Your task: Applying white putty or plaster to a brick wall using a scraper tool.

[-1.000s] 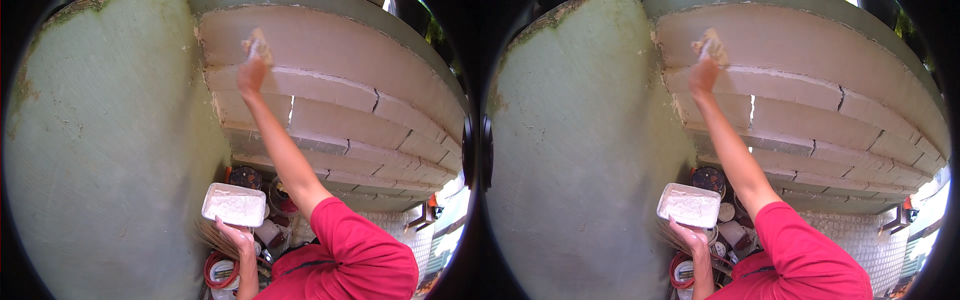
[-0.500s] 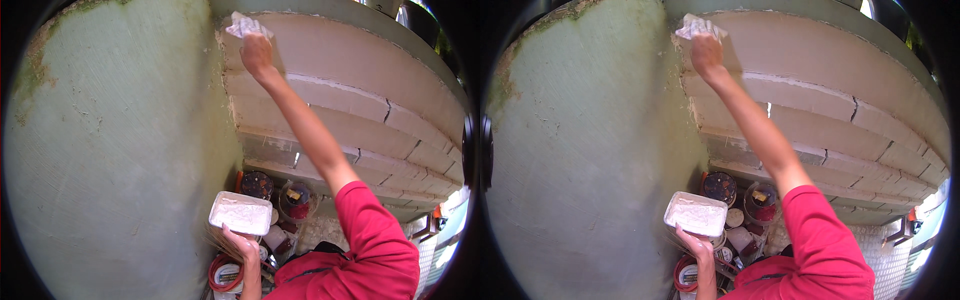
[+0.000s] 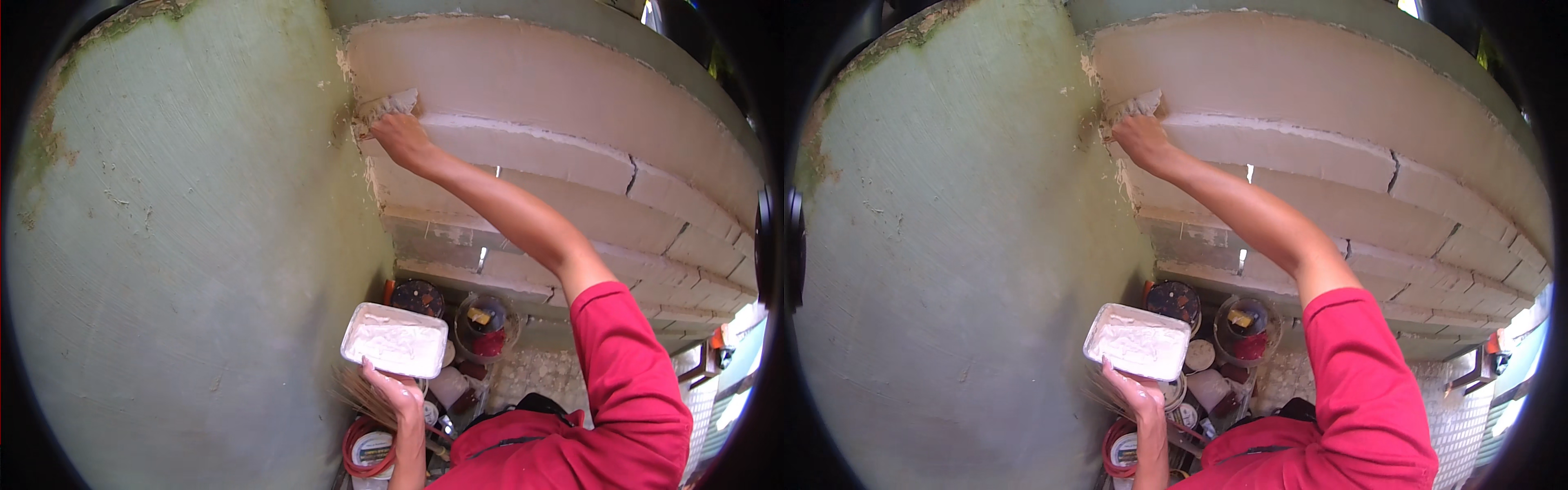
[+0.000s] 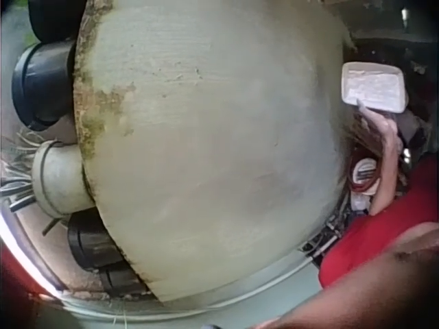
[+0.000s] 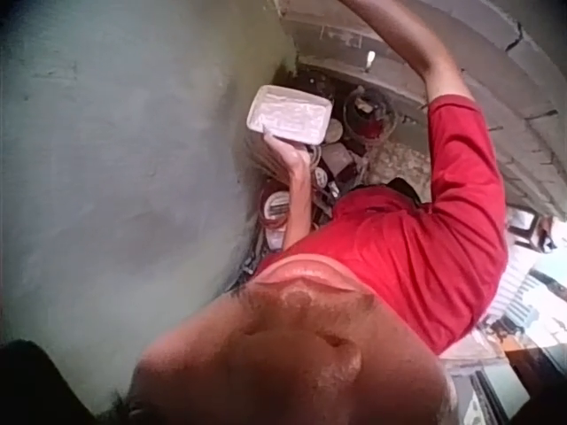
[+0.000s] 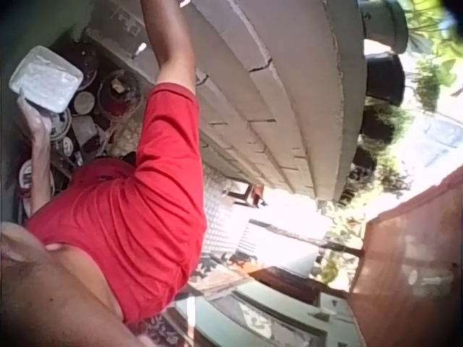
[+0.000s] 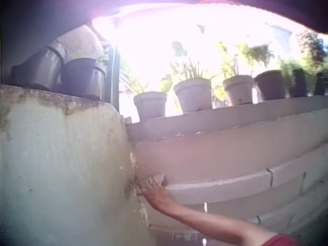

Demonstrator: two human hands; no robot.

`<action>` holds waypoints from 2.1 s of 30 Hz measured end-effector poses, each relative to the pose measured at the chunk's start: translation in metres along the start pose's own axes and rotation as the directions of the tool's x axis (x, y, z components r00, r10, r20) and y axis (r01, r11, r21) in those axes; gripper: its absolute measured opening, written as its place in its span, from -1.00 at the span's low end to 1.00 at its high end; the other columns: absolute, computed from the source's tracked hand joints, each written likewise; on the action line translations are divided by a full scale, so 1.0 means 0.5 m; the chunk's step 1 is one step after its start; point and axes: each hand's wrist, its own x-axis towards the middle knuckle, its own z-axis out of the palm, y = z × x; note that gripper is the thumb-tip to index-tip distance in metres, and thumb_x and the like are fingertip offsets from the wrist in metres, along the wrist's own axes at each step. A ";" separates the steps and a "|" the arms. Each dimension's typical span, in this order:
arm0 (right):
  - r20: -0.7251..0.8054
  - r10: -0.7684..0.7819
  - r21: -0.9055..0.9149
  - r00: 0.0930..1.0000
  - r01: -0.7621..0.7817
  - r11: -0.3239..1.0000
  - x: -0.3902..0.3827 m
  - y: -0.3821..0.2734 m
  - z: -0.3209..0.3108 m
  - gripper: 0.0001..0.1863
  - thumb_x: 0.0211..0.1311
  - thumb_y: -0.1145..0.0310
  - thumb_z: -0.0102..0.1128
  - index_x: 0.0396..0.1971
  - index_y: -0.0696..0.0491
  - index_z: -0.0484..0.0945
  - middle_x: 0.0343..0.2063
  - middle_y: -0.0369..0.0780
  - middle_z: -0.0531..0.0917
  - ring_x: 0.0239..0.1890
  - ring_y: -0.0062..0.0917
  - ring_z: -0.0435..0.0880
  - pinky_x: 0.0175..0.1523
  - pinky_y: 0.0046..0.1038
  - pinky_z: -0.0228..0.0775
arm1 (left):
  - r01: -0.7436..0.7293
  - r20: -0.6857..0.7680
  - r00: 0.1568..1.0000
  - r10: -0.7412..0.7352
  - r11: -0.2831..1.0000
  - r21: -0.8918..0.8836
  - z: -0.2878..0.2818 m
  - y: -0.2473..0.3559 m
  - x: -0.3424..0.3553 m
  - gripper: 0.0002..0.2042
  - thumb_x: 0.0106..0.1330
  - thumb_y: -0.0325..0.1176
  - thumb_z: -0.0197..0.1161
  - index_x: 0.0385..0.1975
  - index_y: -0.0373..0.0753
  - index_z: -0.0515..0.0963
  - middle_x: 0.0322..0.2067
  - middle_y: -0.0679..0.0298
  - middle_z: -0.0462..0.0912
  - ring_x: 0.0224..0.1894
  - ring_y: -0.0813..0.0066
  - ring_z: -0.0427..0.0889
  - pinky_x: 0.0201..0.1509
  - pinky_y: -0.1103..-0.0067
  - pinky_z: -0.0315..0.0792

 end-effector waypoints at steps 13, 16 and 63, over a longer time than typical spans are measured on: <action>-0.142 -0.043 -0.006 0.989 0.042 0.999 0.022 0.012 -0.007 -0.84 0.01 0.64 0.02 -0.59 0.15 0.60 -0.53 -0.02 0.62 -0.42 -0.20 0.68 -0.35 -0.33 0.57 | 0.074 0.028 0.997 -0.074 0.997 -0.003 0.004 -0.014 -0.013 -0.38 0.36 0.08 -0.11 0.28 -0.24 0.17 0.27 0.18 0.25 0.29 0.24 0.25 0.34 0.34 0.13; -0.229 0.015 0.197 0.973 0.031 0.980 -0.001 -0.004 -0.025 -0.78 -0.03 0.68 -0.01 -0.44 0.17 0.63 -0.57 -0.01 0.60 -0.44 -0.12 0.66 -0.34 -0.31 0.56 | 0.042 0.016 0.999 -0.042 0.999 0.006 -0.004 -0.014 -0.009 -0.38 0.36 0.08 -0.11 0.27 -0.25 0.18 0.26 0.18 0.26 0.28 0.24 0.26 0.34 0.34 0.14; -0.401 0.437 0.706 0.805 -0.033 0.708 -0.137 0.059 -0.126 -0.38 -0.08 0.65 0.01 0.13 0.05 0.45 -0.01 0.10 0.52 0.04 -0.21 0.58 0.18 -0.34 0.38 | 0.055 0.001 0.998 -0.055 0.998 0.037 0.015 -0.036 -0.009 -0.39 0.37 0.07 -0.15 0.28 -0.24 0.16 0.27 0.14 0.24 0.28 0.20 0.26 0.33 0.31 0.14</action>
